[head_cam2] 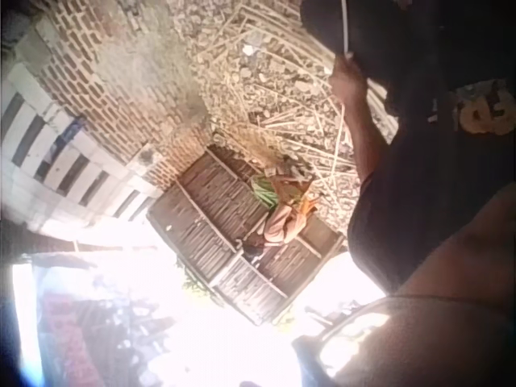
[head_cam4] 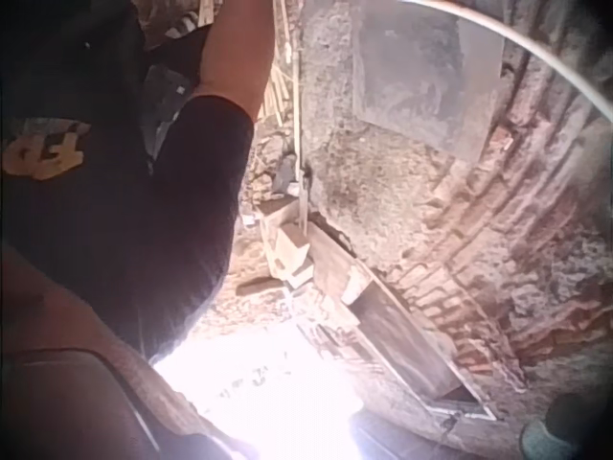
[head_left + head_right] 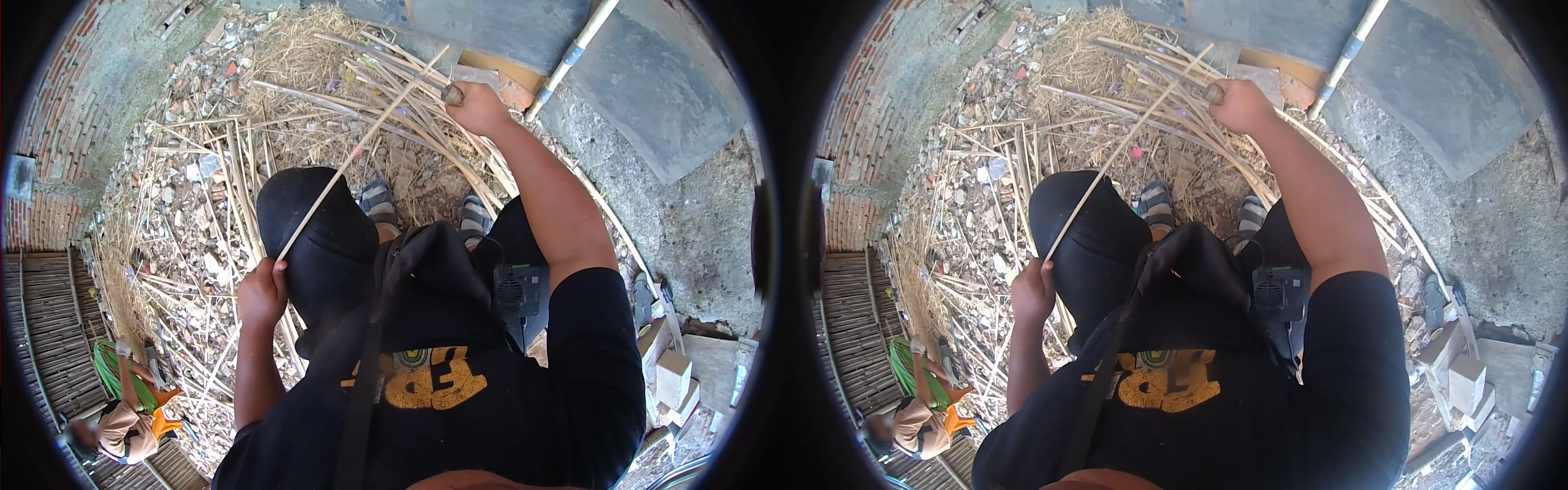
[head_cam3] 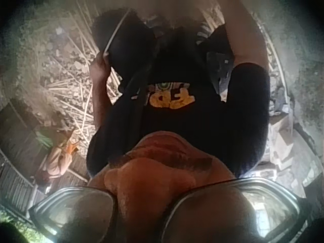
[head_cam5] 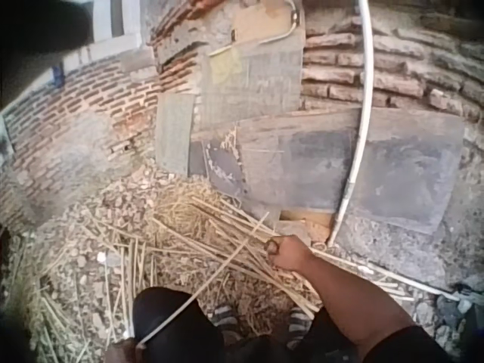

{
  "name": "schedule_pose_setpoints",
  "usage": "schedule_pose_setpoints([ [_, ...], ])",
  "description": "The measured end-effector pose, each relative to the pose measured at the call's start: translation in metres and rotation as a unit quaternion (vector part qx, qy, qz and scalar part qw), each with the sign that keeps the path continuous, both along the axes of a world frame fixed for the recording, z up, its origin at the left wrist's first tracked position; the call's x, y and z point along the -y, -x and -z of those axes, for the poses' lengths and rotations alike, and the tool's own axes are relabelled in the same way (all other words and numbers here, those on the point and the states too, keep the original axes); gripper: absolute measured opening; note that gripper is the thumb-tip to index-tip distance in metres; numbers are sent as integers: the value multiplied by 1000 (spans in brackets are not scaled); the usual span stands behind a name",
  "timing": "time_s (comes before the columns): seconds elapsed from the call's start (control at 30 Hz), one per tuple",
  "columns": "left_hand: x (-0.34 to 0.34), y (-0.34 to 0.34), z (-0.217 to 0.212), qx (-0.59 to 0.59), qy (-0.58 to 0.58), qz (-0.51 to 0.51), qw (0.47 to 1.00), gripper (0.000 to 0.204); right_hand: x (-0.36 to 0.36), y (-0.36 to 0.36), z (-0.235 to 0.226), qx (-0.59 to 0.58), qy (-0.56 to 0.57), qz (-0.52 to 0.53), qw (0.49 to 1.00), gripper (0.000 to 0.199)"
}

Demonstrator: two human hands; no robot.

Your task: The person shaves a thin strip of bamboo using a large curved blade held in their right hand while securing the strip with their left hand.

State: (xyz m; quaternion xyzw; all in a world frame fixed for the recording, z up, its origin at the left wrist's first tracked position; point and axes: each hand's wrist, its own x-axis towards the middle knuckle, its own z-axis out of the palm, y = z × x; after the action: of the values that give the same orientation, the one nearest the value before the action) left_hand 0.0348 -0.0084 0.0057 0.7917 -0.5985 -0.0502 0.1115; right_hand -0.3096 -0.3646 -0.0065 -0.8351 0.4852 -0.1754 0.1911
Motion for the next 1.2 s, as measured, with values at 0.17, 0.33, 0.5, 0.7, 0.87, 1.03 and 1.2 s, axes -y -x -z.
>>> schedule_pose_setpoints([
  [0.17,-2,-4,-3,-17,-15,0,1000,38,-4,-7,-7,10,-15,-23,1000,42],
  [0.33,-4,0,6,28,-15,-15,999,36,1,-1,1,-20,-7,5,1000,34],
  [0.5,1,-4,-9,-27,-17,4,999,36,16,12,-2,-24,26,29,999,35],
  [0.7,1,-6,7,12,9,2,1000,37,-8,-10,-34,-137,-51,-76,986,36],
  [0.87,-2,-2,3,44,10,-9,999,37,28,24,-6,-28,-47,77,996,49],
  [1.03,-3,6,4,17,11,-21,1000,35,20,20,-14,6,-1,94,996,53],
  [1.2,-3,9,5,6,15,-24,1000,34,1,17,-40,-44,19,53,997,46],
])
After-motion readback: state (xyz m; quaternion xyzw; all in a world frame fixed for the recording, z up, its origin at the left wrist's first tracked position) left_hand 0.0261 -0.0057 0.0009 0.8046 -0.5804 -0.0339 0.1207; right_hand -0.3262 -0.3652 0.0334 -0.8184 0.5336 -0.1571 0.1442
